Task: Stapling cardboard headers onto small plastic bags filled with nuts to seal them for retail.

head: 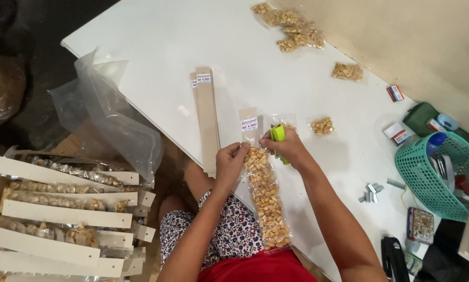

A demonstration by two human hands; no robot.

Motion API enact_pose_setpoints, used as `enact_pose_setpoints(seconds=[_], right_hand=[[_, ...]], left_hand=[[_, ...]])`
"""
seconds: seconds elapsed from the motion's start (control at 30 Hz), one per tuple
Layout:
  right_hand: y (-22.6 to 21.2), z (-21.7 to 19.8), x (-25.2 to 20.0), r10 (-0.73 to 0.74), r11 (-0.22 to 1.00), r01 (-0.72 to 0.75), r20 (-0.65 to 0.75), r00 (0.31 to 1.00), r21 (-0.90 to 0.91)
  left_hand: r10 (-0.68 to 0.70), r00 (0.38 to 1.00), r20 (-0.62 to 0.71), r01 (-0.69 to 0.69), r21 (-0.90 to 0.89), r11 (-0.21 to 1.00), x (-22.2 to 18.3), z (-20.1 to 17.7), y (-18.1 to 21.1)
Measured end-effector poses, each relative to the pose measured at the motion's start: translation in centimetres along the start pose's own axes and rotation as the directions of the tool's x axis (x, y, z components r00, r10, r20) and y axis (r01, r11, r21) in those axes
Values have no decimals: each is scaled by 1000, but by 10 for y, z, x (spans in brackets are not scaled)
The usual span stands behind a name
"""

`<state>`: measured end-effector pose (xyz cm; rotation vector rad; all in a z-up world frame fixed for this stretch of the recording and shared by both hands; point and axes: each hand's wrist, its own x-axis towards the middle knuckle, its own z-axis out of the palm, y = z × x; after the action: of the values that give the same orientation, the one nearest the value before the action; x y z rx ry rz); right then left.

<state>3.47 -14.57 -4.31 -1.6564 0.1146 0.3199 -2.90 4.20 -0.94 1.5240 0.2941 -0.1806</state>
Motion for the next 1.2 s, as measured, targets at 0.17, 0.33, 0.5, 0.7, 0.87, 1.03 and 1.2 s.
enact_pose_setpoints(seconds=[0.17,0.33,0.5,0.7,0.87,1.03,1.2], right_hand=[[-29,-7,-6,4,991,7,83,996,-134],[-37,-4,-9,21,989,-5,108,994,-145],[-58,14,-16,101,967,13,-428,898,255],[-47,36,6,112,972,13,-514,850,233],[-42,49,13,-11,998,43,-568,823,42],[-34,49,25,-5,983,115,-609,793,142],[38,-23,66,-50,986,-37,-508,860,-160]], left_hand=[[1,1000,-30,2,100,995,12,4,-16],[11,1000,-24,-8,119,993,5,4,-5],[147,989,-10,-147,50,988,3,10,-7],[327,945,-14,-320,161,933,-9,23,-7],[372,928,-7,-362,210,908,-11,25,-3],[361,932,-15,-348,235,908,-15,26,0],[144,987,-68,-137,100,986,-2,11,-5]])
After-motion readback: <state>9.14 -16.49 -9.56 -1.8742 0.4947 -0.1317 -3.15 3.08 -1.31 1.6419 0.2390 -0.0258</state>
